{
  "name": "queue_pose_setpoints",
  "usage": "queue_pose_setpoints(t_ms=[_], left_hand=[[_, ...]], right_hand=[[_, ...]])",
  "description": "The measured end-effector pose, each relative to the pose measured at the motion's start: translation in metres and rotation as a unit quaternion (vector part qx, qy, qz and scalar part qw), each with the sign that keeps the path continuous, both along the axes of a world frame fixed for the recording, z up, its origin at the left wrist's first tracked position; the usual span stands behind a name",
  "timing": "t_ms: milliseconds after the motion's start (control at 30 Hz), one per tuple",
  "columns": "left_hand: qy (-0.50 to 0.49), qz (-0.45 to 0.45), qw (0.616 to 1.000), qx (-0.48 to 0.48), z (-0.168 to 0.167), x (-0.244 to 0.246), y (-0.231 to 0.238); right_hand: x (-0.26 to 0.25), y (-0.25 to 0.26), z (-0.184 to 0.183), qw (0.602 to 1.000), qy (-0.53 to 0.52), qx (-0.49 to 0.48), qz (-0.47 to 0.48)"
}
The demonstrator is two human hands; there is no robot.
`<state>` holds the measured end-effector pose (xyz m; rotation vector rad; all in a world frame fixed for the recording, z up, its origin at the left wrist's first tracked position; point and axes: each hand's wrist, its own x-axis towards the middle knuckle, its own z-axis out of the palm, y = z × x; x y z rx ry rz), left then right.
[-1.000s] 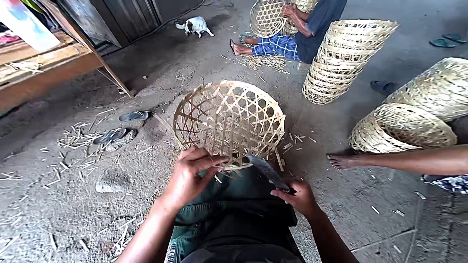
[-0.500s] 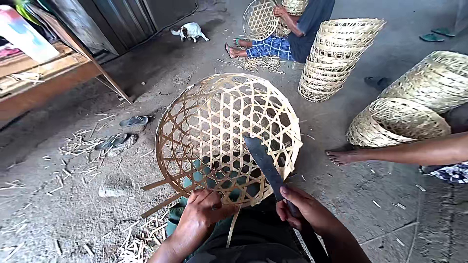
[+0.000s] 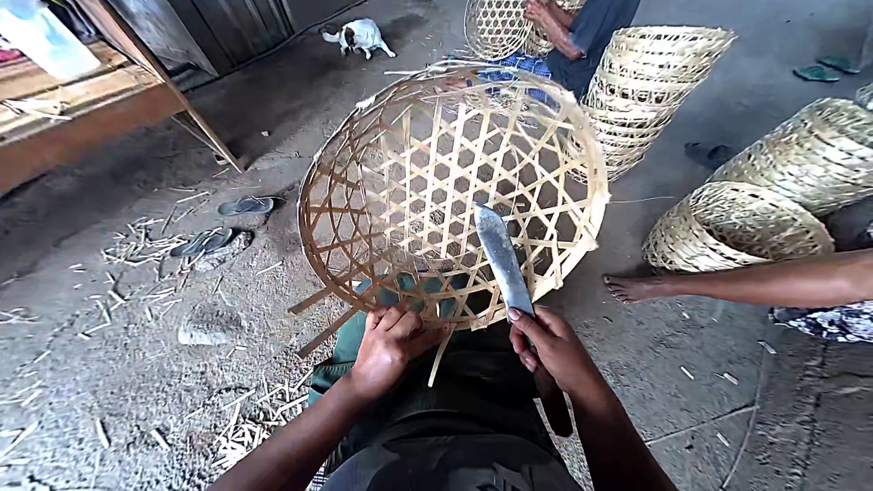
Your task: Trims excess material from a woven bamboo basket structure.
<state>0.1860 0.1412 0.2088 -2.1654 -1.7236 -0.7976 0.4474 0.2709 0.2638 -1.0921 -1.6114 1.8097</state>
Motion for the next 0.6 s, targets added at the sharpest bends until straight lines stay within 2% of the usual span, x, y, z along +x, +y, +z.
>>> queue_pose_setpoints(t_ms=[100,233,367,500,600], left_hand=[[-0.009,-0.009,0.998,-0.059,-0.024,0.012,0.010],[-0.056,-0.010,0.987,-0.153,-0.026,0.017,0.011],[-0.047,0.005,0.995,-0.085,-0.024,0.014,0.020],[-0.040,0.035,0.999,0.009,-0.020,0.011,0.038],[-0.041,0.049,0.998,0.018,-0.027,0.014,0.053]], right_hand=[[0.002,0.010,-0.018,0.993,-0.088,0.075,0.003],[0.004,0.014,-0.028,0.982,-0.147,0.115,0.022],[-0.001,0.017,-0.020,0.964,-0.140,0.223,0.040],[-0.008,0.026,-0.002,0.940,-0.103,0.324,0.015],[-0.011,0.030,0.000,0.924,-0.136,0.358,-0.004]])
